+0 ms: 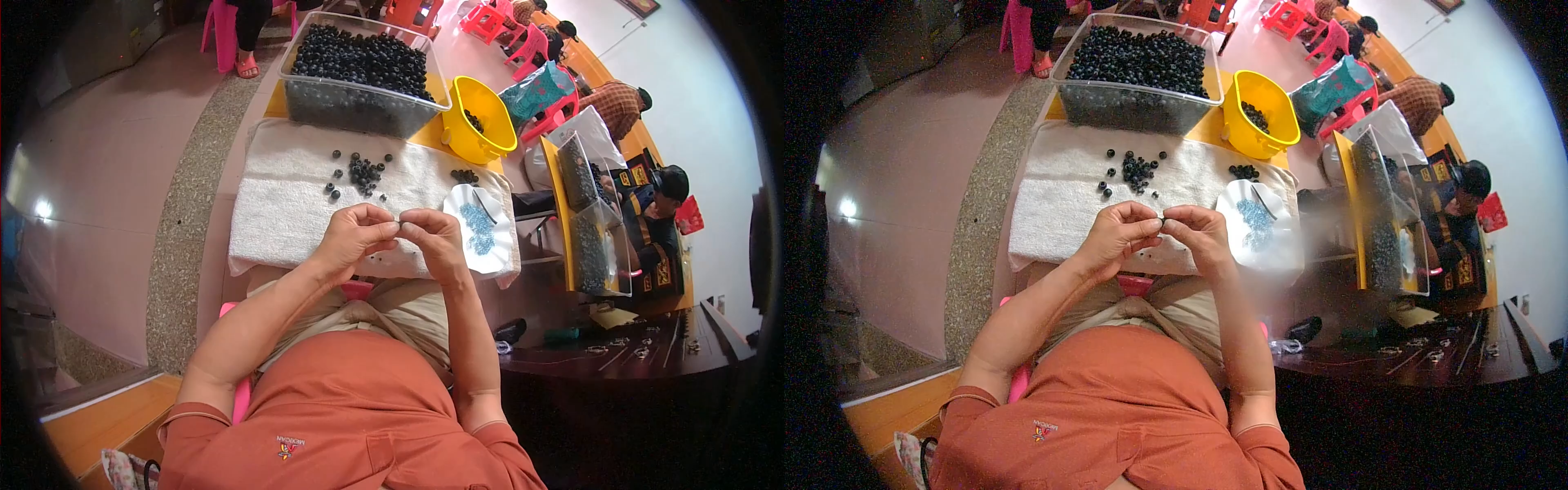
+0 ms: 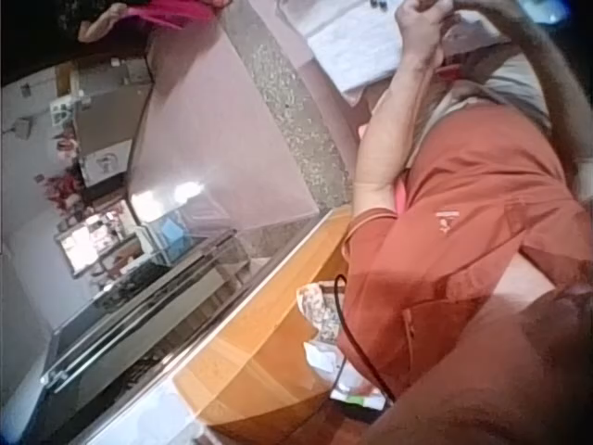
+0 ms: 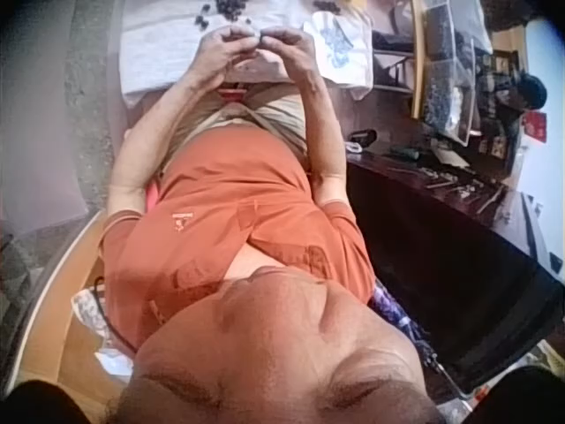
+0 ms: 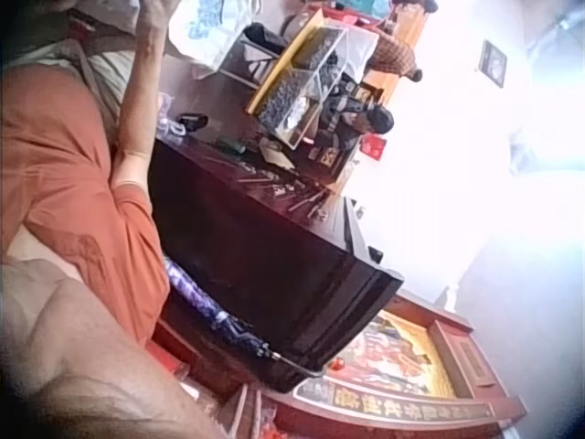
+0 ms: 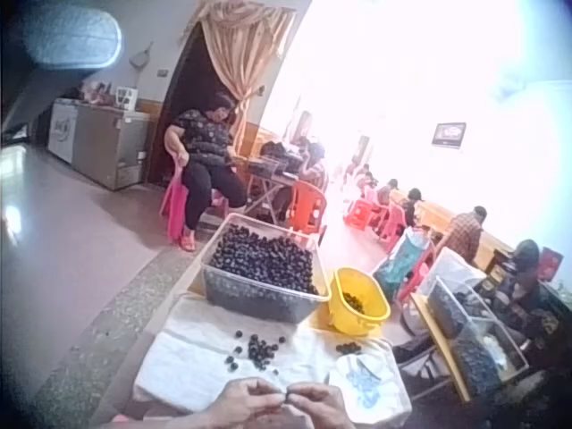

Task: Sorting small black round objects on a table.

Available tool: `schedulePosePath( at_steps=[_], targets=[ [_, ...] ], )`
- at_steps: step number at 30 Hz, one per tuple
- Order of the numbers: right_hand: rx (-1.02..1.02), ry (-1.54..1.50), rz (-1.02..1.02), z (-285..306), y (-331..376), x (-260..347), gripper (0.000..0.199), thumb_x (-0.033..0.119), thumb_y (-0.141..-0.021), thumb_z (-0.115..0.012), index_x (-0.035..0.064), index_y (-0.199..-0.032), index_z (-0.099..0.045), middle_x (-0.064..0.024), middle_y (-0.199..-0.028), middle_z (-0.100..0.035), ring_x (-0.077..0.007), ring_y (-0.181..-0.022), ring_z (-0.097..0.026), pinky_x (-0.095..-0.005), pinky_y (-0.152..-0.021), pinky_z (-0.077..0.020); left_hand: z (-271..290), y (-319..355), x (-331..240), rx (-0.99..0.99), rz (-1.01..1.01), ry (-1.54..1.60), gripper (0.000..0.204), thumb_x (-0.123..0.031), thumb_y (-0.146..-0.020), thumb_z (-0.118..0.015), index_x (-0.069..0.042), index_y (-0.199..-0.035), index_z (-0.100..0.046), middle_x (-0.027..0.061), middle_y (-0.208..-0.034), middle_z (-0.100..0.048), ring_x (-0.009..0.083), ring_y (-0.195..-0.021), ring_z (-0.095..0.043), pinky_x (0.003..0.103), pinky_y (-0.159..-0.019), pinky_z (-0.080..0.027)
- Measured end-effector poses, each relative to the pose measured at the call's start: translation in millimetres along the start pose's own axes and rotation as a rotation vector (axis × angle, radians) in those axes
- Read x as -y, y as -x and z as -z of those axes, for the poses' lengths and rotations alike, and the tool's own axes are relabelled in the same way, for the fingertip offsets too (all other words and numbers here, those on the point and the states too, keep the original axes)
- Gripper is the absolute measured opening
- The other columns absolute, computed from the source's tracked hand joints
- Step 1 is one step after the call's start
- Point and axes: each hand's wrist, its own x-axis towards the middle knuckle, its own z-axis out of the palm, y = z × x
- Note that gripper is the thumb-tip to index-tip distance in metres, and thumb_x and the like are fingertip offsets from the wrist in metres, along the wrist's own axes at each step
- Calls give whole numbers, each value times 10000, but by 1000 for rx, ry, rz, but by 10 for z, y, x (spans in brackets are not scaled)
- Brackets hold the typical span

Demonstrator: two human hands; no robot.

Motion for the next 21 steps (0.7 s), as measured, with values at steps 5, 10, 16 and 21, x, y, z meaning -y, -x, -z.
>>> schedulePosePath(
  at_steps=[5,10,16,21],
  targets=[
    [-1,-36,-27,-7,1,6,181,29,-853,-701,-37,-1019,-672,-108,-922,-707,-151,-823,-673,-270,-768,-546,-5,-1,-5,6,-5,-23,104,-65,-870,-692,-32,-943,-625,50,-932,-659,128,-843,-643,279,-760,-578],
    [0,-137,-115,-8,17,47,190,46,-858,-697,-33,-1027,-659,-123,-920,-705,-187,-821,-685,-305,-775,-560,0,-11,4,23,-135,-186,120,-57,-846,-715,-12,-931,-642,51,-859,-673,117,-778,-645,263,-746,-558],
    [6,-257,-179,0,30,57,182,43,-862,-688,-31,-1025,-652,-133,-921,-702,-215,-819,-692,-341,-786,-569,-12,-11,14,28,-267,-396,113,-50,-836,-720,-8,-915,-651,37,-828,-670,91,-752,-629,236,-707,-536],
    [15,-80,-104,-17,33,36,173,30,-868,-679,-36,-1025,-650,-135,-926,-701,-212,-829,-691,-340,-792,-568,-1,-22,39,26,-274,-378,105,-51,-843,-713,-6,-917,-652,44,-832,-676,91,-749,-633,233,-697,-532]
  ],
)
